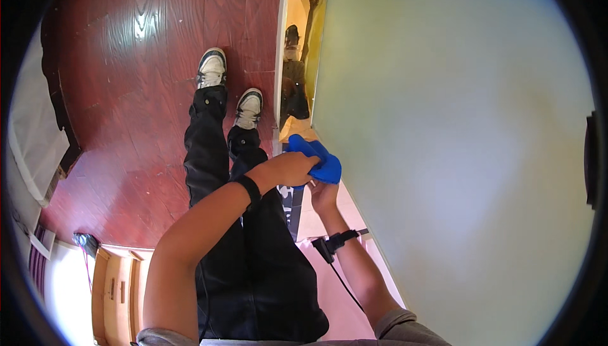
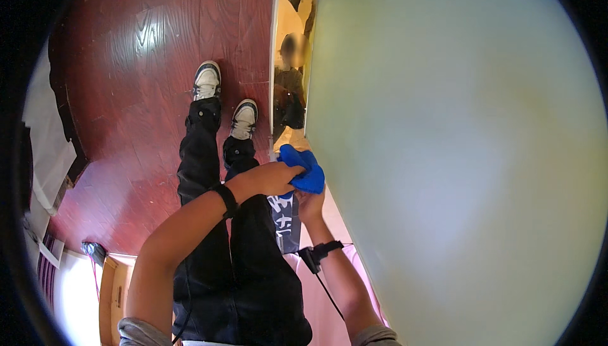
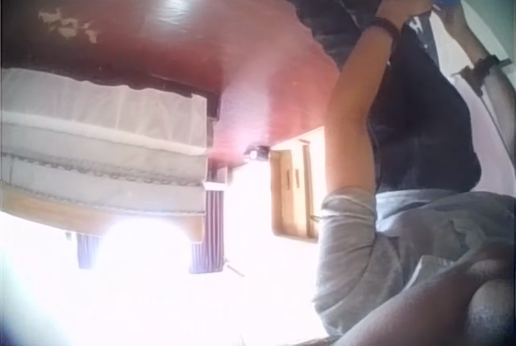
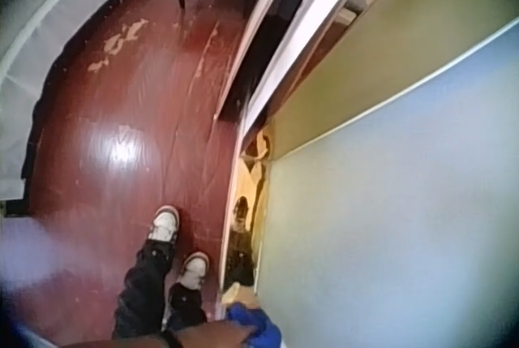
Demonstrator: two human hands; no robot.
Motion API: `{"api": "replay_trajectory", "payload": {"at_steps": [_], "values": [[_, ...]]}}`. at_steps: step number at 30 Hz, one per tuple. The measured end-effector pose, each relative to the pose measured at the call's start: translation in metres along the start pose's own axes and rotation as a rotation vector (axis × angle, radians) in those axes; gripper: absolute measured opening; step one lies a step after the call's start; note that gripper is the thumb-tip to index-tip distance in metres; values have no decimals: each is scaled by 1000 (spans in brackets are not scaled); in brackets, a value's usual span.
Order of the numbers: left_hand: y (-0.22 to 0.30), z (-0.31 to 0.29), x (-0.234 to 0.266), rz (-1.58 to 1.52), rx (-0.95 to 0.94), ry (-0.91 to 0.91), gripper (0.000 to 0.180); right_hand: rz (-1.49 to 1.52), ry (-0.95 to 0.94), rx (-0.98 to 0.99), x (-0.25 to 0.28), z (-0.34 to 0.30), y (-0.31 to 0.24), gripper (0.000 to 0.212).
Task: Cleaning various furniture surfaces, a mirror, and a mattress edge using a blue cloth.
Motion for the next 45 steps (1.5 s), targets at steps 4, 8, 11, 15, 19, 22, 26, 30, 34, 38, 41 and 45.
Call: {"api": "replay_trajectory", "payload": {"at_steps": [4,8,11,15,19,22,26,30,34,38,41,45], "values": [[-8,8,17,90,-129,-182,48,-226,-482,46,-22,47,-14,61],[-27,34,36,101,-87,-351,47,422,-108,-704,14,108,16,48],[-92,23,49,291,50,-335,39,191,412,-535,-9,102,35,44],[-137,27,84,386,-56,124,36,478,689,-798,-3,114,49,39],[-184,53,108,211,71,-33,37,537,629,-606,-22,146,49,30],[-195,85,146,335,13,-236,36,544,489,-537,-29,190,28,27],[-240,110,170,389,74,-182,34,393,450,-494,-68,222,9,29],[-282,130,181,130,271,193,34,152,328,-302,-110,242,-9,36],[-309,157,205,-779,386,446,36,-42,140,-118,-156,282,-48,42],[-304,181,279,-555,289,539,39,-12,192,-35,-225,309,-86,43],[-298,177,362,-618,152,861,42,2,-104,175,-308,325,-132,39],[-204,170,428,-1050,-64,837,46,43,-200,324,-353,314,-201,34]]}}
Point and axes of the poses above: each hand's wrist, its own z-axis towards the middle knuckle, its own x-axis out of the back of the hand, y = z × x, the point moved 5 cm from there along z, towards the middle knuckle, and after that the axes turned 6 degrees about z, right-handed, at the moved point
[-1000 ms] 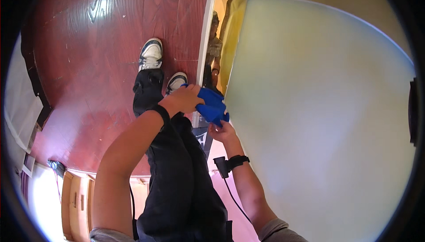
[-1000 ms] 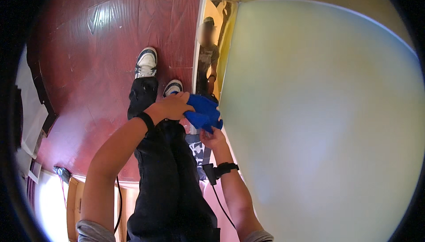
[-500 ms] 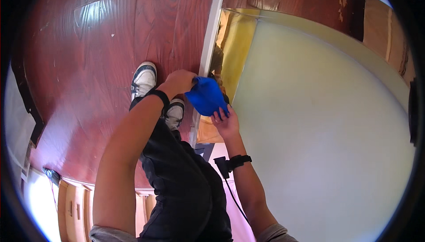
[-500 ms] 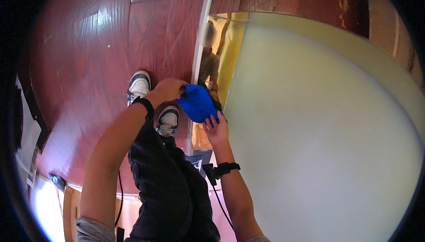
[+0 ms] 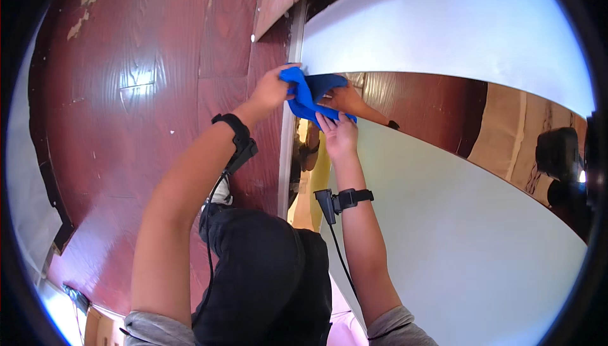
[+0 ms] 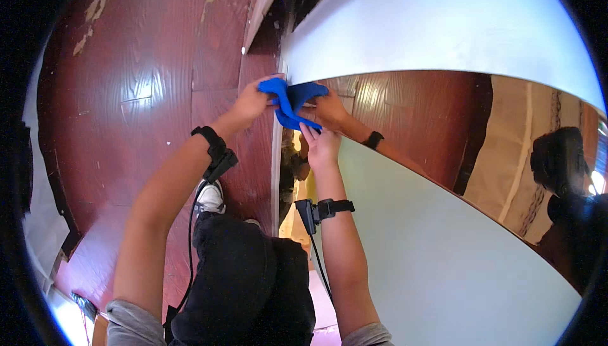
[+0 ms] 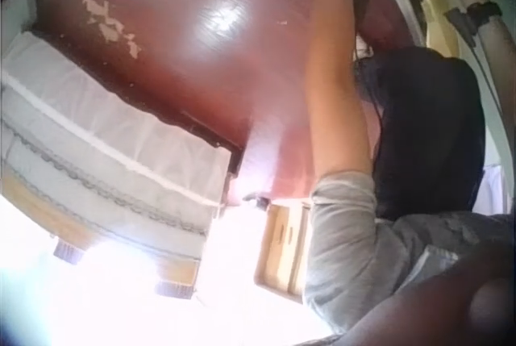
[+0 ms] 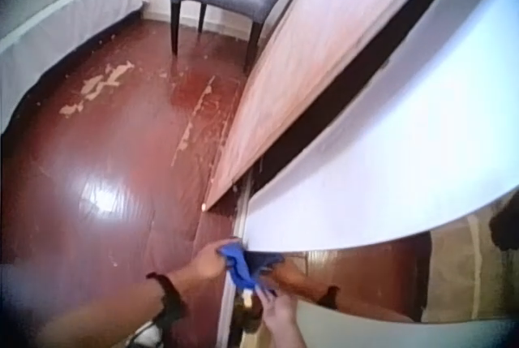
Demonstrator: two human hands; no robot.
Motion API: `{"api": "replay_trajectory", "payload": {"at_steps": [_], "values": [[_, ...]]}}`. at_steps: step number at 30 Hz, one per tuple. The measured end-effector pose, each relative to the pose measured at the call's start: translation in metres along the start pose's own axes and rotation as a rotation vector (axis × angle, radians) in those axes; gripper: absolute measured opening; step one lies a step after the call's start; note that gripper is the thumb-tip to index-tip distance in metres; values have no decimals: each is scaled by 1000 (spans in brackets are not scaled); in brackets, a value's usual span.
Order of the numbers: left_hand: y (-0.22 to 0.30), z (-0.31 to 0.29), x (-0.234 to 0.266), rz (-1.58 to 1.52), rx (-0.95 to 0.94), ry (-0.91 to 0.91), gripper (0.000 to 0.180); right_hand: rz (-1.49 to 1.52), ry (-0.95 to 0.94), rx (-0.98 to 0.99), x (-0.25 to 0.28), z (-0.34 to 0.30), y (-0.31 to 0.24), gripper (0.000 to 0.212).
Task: Cleaning various furniture surfaces, a mirror, and a mattress edge using a blue cloth.
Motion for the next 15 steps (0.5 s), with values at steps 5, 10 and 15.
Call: {"api": "replay_trajectory", "payload": {"at_steps": [5,10,15], "values": [[75,-53,-16,159,-104,-51,48,162,162,128,-48,-63,-42,32],[184,-149,-77,-72,-53,31,41,86,232,225,-99,-190,-143,28],[340,-259,-165,-18,-281,-72,38,99,304,435,-126,-326,-268,21]]}}
Point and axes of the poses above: each hand's wrist, its own z-axis towards the middle knuckle, its own x-axis out of the back of the hand, y = z × x, the point moved 5 cm from there along z, towards the middle knuckle, and after that the axes turned 6 degrees about z, right-handed, at the moved point
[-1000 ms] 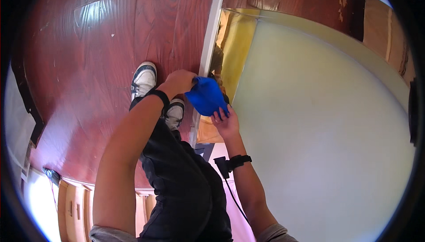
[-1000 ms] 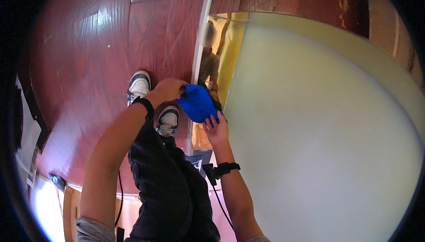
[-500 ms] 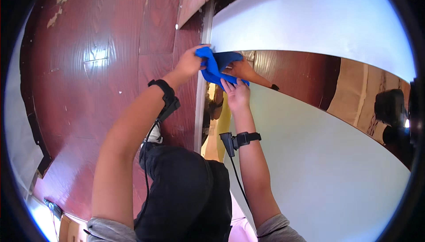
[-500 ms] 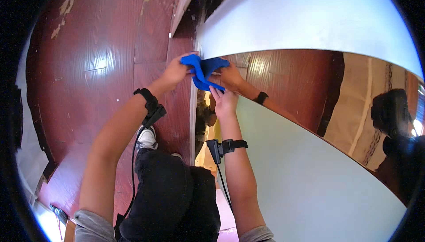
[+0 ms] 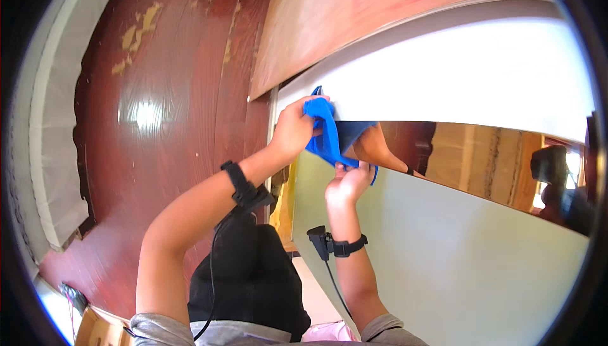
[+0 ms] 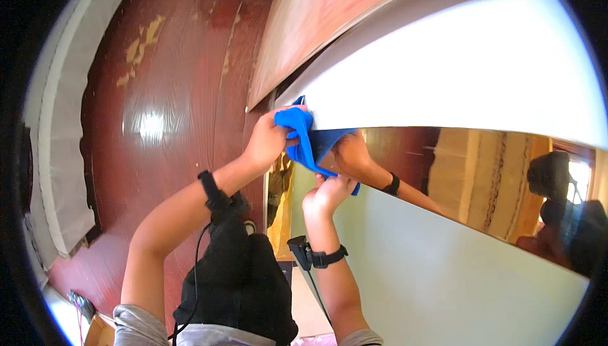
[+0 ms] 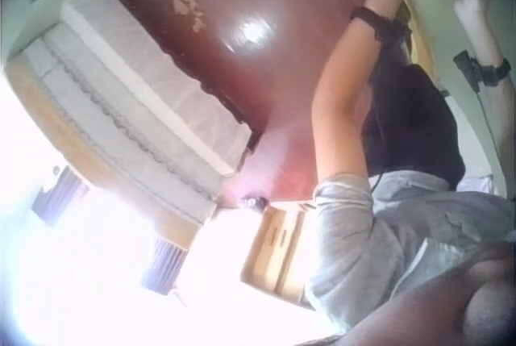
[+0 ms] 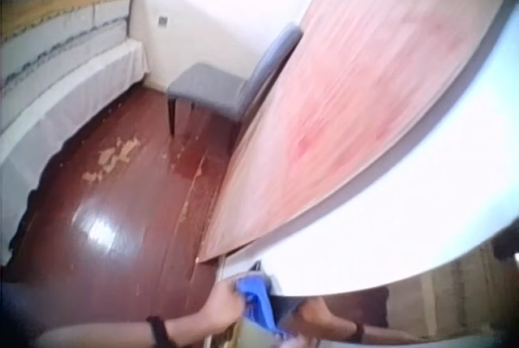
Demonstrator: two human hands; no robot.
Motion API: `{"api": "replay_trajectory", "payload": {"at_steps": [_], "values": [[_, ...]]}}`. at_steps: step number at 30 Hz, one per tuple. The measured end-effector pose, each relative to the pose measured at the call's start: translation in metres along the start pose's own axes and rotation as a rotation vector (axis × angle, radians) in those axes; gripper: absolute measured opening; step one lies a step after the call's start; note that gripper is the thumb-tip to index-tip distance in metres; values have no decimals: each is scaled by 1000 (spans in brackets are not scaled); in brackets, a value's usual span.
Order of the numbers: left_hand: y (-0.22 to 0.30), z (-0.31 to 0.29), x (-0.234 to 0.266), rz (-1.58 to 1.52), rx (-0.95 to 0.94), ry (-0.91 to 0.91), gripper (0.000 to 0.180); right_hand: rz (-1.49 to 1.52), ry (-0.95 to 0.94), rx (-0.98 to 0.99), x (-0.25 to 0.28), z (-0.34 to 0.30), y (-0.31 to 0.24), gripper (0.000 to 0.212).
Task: Cleaning various furniture surfaces, a mirror, and a mattress edge using a blue cloth.
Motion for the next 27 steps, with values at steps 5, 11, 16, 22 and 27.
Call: {"api": "replay_trajectory", "payload": {"at_steps": [5,11,16,22,27], "values": [[177,-73,-68,44,-314,-123,37,414,-166,270,-23,-86,-181,9],[367,-141,-153,180,-485,-222,40,593,-312,424,-46,-195,-373,21],[483,-192,-216,230,-639,-329,39,765,-399,709,-46,-261,-500,20],[555,-250,-267,95,-895,-635,56,339,-228,1537,-56,-308,-603,48],[479,-299,-208,737,-1155,-829,101,-118,67,2009,-66,-299,-522,97]]}}
Point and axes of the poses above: each hand's wrist, its own z-axis towards the middle knuckle, its own x-axis out of the back of the hand, y = z × x, the point moved 5 cm from there along z, towards the middle knuckle, and after that the axes turned 6 degrees about z, right-handed, at the moved point
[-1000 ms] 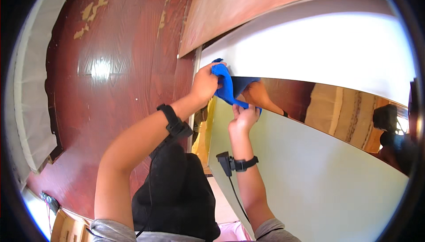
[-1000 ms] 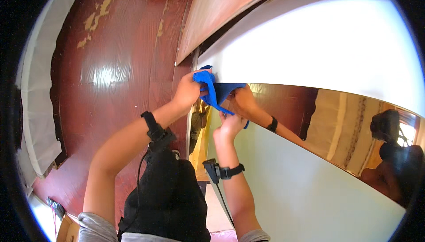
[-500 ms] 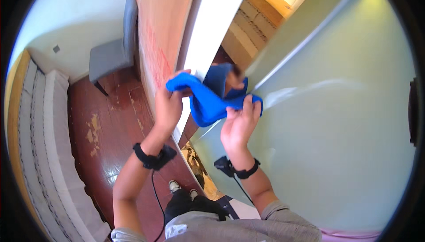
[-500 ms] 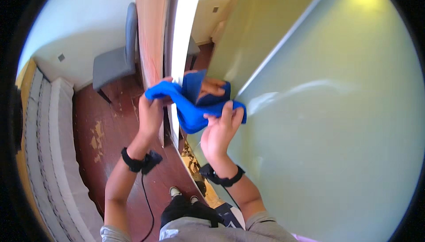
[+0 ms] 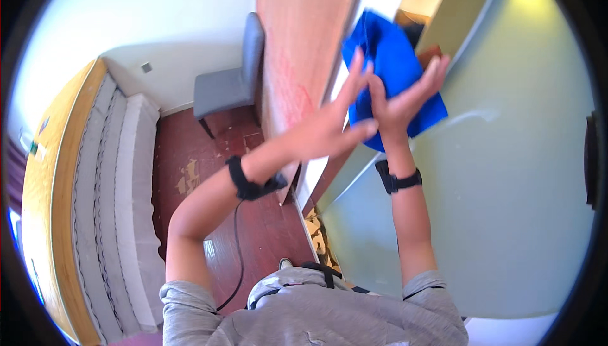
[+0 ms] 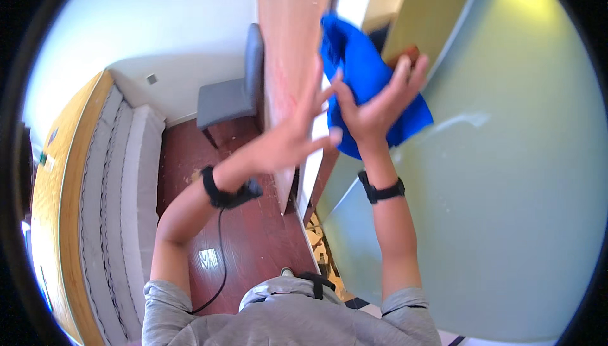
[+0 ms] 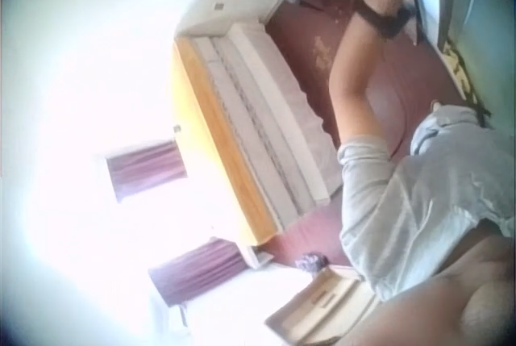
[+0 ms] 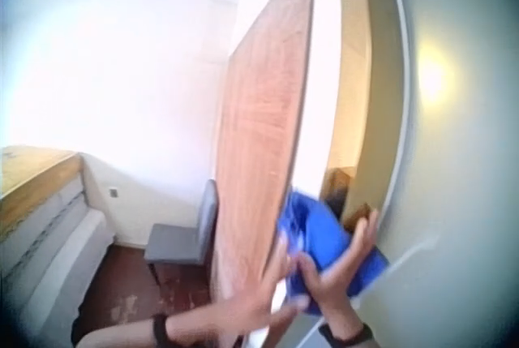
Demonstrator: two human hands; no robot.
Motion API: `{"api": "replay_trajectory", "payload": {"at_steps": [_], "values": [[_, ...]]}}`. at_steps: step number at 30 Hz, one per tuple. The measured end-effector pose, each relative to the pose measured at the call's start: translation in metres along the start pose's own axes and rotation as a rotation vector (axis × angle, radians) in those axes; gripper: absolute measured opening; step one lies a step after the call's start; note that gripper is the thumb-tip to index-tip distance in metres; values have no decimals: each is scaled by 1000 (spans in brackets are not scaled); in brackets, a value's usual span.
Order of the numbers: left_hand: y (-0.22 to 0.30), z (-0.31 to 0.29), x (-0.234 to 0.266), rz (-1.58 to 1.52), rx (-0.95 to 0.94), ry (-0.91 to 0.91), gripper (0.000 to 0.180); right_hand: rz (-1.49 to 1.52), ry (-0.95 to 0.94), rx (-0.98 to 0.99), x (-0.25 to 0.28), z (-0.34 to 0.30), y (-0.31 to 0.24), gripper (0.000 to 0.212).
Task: Cleaning various furniture surfaces, a mirror, and a mattress edge using a blue cloth.
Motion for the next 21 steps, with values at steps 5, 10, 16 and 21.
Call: {"api": "replay_trajectory", "payload": {"at_steps": [5,10,16,21], "values": [[-45,-204,-17,-93,625,-359,70,68,-97,-7,6,-104,21,61],[-25,-406,-71,-203,1136,-215,49,385,-163,-1121,67,-374,179,25],[63,-452,-87,-346,1601,191,39,336,-1287,-985,81,-500,-6,34],[39,-428,-55,-218,1650,143,46,847,-1927,-524,-17,-531,-85,36]]}}
Point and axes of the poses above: each hand's wrist, its own z-axis towards the middle knuckle, its own x-axis out of the back of the hand, y = z × x, the point moved 5 cm from there along z, towards the middle knuckle, and after that the axes turned 6 degrees about z, right-handed, at the moved point
